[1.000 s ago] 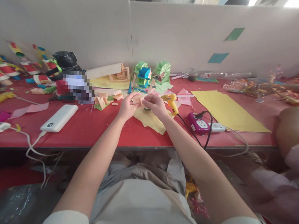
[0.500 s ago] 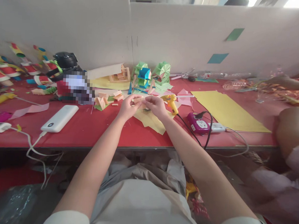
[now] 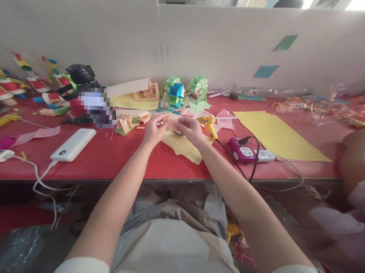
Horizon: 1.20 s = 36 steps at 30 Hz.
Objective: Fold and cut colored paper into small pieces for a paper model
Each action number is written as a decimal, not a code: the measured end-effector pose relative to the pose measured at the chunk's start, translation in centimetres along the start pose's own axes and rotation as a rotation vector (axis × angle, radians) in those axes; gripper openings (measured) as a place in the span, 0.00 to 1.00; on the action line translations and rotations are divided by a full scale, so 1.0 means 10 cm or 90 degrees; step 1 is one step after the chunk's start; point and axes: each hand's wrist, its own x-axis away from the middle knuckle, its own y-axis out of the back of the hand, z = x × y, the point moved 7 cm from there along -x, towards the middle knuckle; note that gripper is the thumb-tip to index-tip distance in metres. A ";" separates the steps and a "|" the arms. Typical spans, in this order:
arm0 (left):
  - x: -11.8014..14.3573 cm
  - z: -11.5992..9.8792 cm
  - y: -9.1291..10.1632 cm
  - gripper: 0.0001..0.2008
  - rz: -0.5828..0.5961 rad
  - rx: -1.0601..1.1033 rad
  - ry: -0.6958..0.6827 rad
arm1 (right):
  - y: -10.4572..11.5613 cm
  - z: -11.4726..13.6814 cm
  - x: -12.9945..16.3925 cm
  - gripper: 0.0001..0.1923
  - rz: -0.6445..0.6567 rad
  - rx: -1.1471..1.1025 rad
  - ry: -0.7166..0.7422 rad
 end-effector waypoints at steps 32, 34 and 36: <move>0.00 0.00 0.02 0.14 0.002 0.060 0.093 | 0.00 -0.08 -0.02 0.20 0.008 -0.070 -0.028; 0.00 0.01 0.00 0.14 0.013 0.071 0.113 | 0.01 -0.08 -0.02 0.17 0.013 -0.078 -0.021; 0.00 0.02 -0.01 0.13 0.018 0.079 0.124 | 0.00 -0.07 -0.02 0.16 0.020 -0.081 -0.010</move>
